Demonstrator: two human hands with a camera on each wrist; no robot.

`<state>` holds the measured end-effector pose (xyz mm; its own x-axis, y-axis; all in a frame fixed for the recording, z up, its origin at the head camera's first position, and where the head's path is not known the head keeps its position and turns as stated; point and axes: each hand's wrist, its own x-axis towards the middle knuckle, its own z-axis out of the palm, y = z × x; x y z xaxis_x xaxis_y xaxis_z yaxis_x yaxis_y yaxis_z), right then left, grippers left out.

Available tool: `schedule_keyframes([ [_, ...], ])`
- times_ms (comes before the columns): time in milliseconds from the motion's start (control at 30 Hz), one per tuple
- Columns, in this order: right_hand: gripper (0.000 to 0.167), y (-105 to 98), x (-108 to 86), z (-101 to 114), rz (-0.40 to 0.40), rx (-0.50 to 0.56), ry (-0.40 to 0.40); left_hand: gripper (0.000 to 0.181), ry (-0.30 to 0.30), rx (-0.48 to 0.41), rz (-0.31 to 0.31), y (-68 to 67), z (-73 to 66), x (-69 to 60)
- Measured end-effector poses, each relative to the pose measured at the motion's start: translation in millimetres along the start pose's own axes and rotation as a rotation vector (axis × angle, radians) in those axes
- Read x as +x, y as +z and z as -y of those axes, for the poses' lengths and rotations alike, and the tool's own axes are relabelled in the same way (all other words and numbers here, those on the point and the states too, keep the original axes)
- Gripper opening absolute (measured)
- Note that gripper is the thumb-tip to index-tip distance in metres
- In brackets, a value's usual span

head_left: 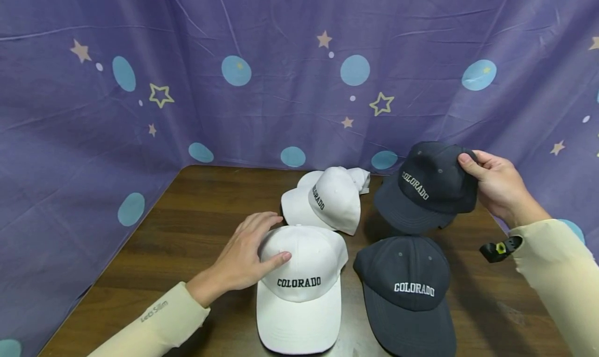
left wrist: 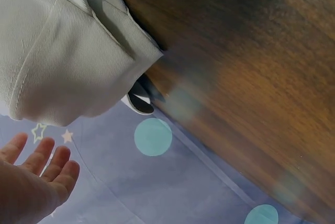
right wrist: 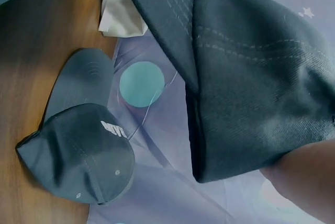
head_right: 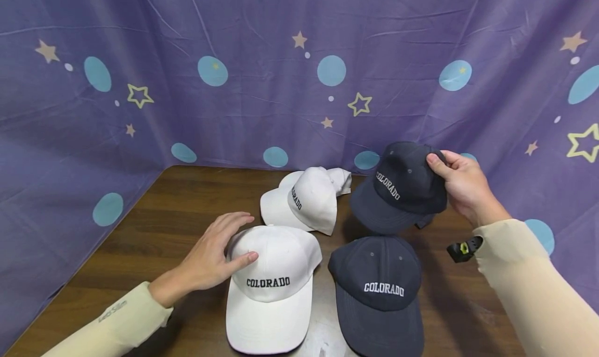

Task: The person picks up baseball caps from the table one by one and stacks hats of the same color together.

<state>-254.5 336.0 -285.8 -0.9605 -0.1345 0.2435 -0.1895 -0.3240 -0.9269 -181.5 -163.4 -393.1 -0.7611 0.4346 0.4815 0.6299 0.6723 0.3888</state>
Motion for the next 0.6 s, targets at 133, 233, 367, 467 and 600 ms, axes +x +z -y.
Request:
schedule_keyframes([
  [133,0.021,2,-2.5,3,0.051,0.028,-0.004,0.072,0.022,-0.015,-0.010,0.3,0.6,-0.4],
  [233,0.024,3,-4.9,5,0.100,0.040,0.012,0.071,0.039,-0.038,-0.016,0.6,-0.6,0.7],
  [367,0.027,4,-8.9,6,0.157,0.029,0.028,0.070,0.056,-0.075,-0.017,0.3,-6.2,4.5],
  [467,0.028,6,-11.7,6,0.191,0.002,0.023,0.070,0.075,-0.100,-0.015,-0.5,-11.1,8.3],
  [600,0.030,9,-14.5,5,0.255,-0.035,0.029,0.069,0.103,-0.118,-0.008,-0.2,-17.8,13.0],
])
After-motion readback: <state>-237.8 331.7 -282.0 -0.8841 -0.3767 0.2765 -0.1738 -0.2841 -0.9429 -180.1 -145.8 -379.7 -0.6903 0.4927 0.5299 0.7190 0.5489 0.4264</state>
